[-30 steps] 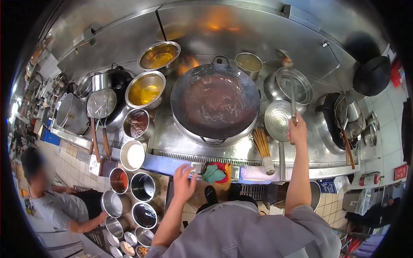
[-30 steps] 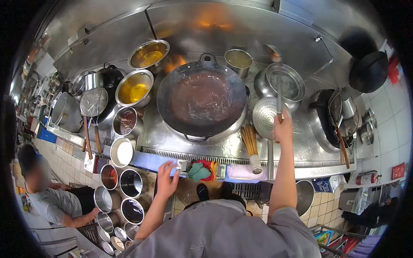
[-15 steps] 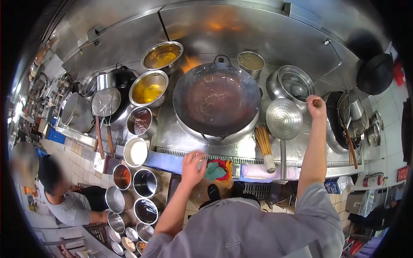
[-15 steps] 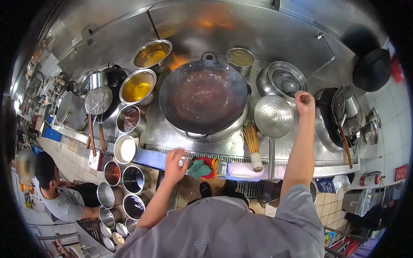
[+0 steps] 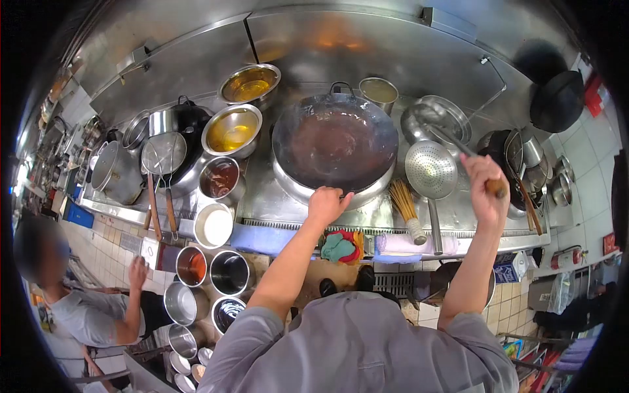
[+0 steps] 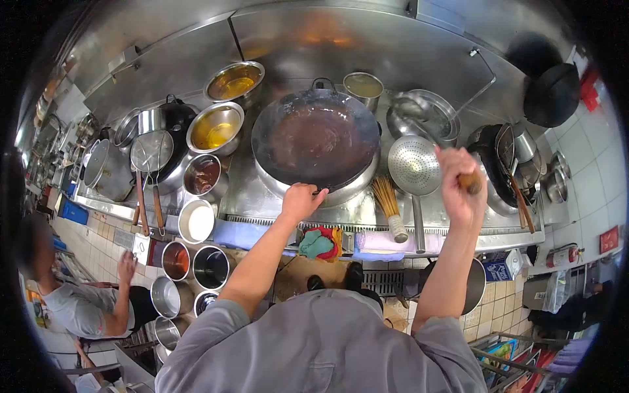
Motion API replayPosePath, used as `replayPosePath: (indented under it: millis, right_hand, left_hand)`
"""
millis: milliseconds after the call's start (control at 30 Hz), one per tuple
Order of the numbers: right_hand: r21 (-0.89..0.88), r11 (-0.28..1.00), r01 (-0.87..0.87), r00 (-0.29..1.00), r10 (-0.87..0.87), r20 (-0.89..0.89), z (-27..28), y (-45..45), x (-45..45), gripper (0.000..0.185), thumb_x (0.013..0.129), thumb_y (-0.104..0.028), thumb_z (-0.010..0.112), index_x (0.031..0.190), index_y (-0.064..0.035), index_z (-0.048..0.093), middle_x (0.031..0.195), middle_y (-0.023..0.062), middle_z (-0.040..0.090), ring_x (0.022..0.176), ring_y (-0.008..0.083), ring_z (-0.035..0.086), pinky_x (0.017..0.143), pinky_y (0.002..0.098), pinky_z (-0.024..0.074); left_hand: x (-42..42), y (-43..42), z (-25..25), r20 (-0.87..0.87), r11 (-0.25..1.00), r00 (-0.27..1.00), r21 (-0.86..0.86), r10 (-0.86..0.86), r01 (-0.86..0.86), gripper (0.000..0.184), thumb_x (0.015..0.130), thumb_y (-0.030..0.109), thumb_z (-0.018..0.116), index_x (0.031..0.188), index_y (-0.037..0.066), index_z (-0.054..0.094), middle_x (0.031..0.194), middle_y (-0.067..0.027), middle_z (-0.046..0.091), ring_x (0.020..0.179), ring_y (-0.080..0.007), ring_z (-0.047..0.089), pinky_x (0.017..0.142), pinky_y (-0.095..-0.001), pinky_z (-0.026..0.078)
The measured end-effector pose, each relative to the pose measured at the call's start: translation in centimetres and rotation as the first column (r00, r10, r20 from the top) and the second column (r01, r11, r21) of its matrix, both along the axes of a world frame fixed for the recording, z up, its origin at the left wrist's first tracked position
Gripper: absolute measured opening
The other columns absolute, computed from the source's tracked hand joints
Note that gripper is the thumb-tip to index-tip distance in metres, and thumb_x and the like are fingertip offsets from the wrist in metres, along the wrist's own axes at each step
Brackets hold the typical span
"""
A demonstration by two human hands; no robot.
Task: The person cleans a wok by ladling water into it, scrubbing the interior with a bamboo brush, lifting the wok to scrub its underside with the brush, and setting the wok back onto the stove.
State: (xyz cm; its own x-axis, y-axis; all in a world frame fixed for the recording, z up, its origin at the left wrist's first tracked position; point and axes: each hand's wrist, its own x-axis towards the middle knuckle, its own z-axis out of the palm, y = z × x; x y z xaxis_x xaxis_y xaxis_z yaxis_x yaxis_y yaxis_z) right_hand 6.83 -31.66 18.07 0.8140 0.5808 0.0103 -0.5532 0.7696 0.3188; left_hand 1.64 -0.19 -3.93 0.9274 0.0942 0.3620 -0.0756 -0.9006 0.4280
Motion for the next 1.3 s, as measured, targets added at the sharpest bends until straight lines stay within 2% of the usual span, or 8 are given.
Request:
replayPosePath:
  millis: [433,600,700,967,1033,1067,1133,1300]
  right_hand:
    - [-0.519,0.802,-0.298,0.946,0.319,-0.05,-6.2,-0.8,-7.0,0.043,0.095,-0.009,0.047,0.132,0.0079,0.033,0.085,0.0069,0.044,0.06,0.0079,0.049,0.045,0.0225,0.0434]
    - [-0.968,0.078,0.239,0.865,0.437,0.249,-8.8,-1.3,-6.1,0.06,0.09,-0.006,0.055,0.143,-0.0047,0.028,0.076,0.0039,0.05,0.053,0.0095,0.047,0.041,0.0239,0.04]
    - [-0.6,-0.512,0.615,0.77,0.554,0.317,-12.5,-3.9,-0.1,0.059,0.086,-0.002,0.054,0.142,-0.0037,0.034,0.079,0.0065,0.056,0.062,0.0172,0.056,0.055,0.0309,0.0473]
    - [0.01,-0.903,0.429,0.9,0.429,0.081,-19.3,-4.3,23.1,0.04,0.08,-0.008,0.055,0.119,-0.0019,0.051,0.1,0.0221,0.063,0.089,0.0335,0.063,0.074,0.0405,0.0506]
    - [-0.574,-0.734,0.363,0.927,0.348,0.142,-23.0,-5.3,29.1,0.023,0.079,-0.006,0.053,0.103,-0.0018,0.052,0.087,0.018,0.061,0.075,0.0285,0.061,0.064,0.0358,0.0504]
    - [-0.954,-0.245,0.175,0.976,0.17,0.135,-23.5,-6.0,31.6,0.015,0.079,-0.005,0.051,0.094,-0.0018,0.052,0.081,0.0159,0.06,0.068,0.0261,0.06,0.059,0.0335,0.0503]
    - [-0.848,0.519,-0.108,0.99,0.132,-0.045,-24.2,-8.5,35.5,0.003,0.079,-0.004,0.049,0.078,-0.0017,0.052,0.068,0.0118,0.058,0.054,0.0212,0.058,0.048,0.0289,0.0501]
    - [-0.516,0.854,0.073,0.979,-0.159,-0.126,-14.9,-7.7,28.7,0.009,0.081,0.006,0.043,0.073,0.0014,0.041,0.066,0.0065,0.045,0.055,0.0173,0.049,0.048,0.0248,0.0484]
  left_hand:
    - [0.4,0.3,-0.5,0.022,0.999,0.999,-0.006,-0.032,0.032,0.047,0.085,0.042,0.061,0.058,0.004,0.058,0.06,-0.0165,0.06,0.066,-0.0352,0.061,0.065,-0.0453,0.049]
    - [0.1,0.4,-0.5,0.032,0.999,0.999,-0.004,-0.033,0.033,0.048,0.085,0.043,0.062,0.057,0.005,0.056,0.061,-0.0152,0.06,0.066,-0.0342,0.061,0.064,-0.0447,0.049]
    - [-0.2,0.2,-0.3,0.013,1.0,1.0,-0.001,-0.024,0.024,0.048,0.084,0.044,0.063,0.056,0.006,0.055,0.06,-0.0135,0.06,0.065,-0.0331,0.061,0.061,-0.044,0.049]
    - [-0.1,0.2,-0.5,0.051,0.999,0.999,0.038,-0.013,0.011,0.044,0.082,0.039,0.067,0.056,0.006,0.056,0.058,-0.0115,0.059,0.062,-0.0312,0.06,0.058,-0.0423,0.048]
    - [-0.2,0.3,-0.4,0.025,1.0,1.0,0.028,-0.015,0.014,0.043,0.083,0.038,0.067,0.057,0.006,0.056,0.058,-0.0115,0.058,0.061,-0.0313,0.06,0.059,-0.0417,0.048]
    - [-0.2,0.2,-0.2,0.021,1.0,1.0,0.03,-0.007,0.006,0.043,0.083,0.038,0.067,0.057,0.006,0.056,0.058,-0.0115,0.058,0.061,-0.0313,0.06,0.059,-0.0417,0.048]
    - [-0.3,0.2,0.4,0.009,1.0,1.0,0.021,-0.017,0.017,0.043,0.083,0.038,0.067,0.057,0.005,0.057,0.058,-0.0114,0.058,0.062,-0.0313,0.059,0.059,-0.0418,0.048]
    - [-0.3,0.2,0.3,0.007,1.0,1.0,0.008,-0.008,0.008,0.044,0.083,0.04,0.066,0.058,0.005,0.057,0.059,-0.0118,0.058,0.064,-0.0319,0.06,0.06,-0.0426,0.048]
